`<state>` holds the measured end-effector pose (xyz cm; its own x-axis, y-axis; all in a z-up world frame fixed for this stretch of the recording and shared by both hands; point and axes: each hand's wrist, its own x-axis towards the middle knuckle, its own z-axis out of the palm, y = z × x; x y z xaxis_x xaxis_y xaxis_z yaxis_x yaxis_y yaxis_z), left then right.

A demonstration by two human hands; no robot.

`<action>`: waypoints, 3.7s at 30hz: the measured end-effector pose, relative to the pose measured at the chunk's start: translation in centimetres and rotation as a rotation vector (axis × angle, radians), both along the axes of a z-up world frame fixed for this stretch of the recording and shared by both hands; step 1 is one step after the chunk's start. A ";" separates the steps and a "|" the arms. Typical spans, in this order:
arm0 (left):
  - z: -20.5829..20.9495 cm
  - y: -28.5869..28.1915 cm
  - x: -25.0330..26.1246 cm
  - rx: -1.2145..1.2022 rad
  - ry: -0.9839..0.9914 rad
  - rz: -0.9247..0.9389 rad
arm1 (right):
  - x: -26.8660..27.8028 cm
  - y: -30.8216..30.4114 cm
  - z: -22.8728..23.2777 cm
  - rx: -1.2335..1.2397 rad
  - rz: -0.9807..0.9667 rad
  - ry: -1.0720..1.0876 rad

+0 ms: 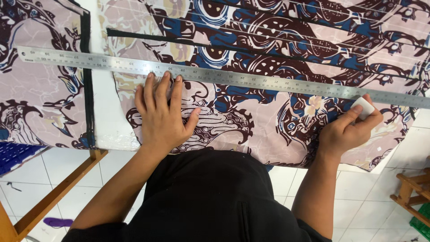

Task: The person uses a metal ruler and white chalk to mark straight lines on a large piece of patterned fabric laid out on a table. They repeatedly reposition the ruler and draw lines across the fabric surface.

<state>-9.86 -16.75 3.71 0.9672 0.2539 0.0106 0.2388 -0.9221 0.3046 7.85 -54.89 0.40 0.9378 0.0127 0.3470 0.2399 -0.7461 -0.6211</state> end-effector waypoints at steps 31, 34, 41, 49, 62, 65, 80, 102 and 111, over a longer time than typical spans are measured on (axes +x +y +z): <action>-0.4 0.3 0.0 0.007 0.084 -0.013 | 0.5 -0.6 0.4 0.084 0.082 0.080; -0.5 0.2 0.2 0.024 0.070 -0.019 | 0.4 -0.2 0.7 0.028 0.036 0.075; -1.1 0.1 -0.6 0.066 0.061 -0.035 | -0.4 2.6 2.6 -0.033 0.076 0.069; -1.7 0.3 -1.0 0.113 0.074 -0.062 | 1.4 5.3 3.1 -0.252 0.229 0.171; -2.3 0.8 -1.5 0.168 0.102 -0.086 | 0.0 4.9 2.6 -0.138 0.160 0.179; -2.3 1.0 -1.5 0.177 0.116 -0.091 | -0.1 4.9 2.7 -0.140 0.157 0.175; -2.0 0.4 -1.0 0.171 0.089 -0.080 | 0.3 4.6 2.8 -0.126 0.150 0.152; -2.1 0.5 -1.0 0.164 0.077 -0.082 | 0.2 4.5 2.5 -0.150 0.163 0.120; -1.4 0.1 -0.5 0.138 0.065 -0.093 | 0.1 4.5 2.4 -0.150 0.168 0.142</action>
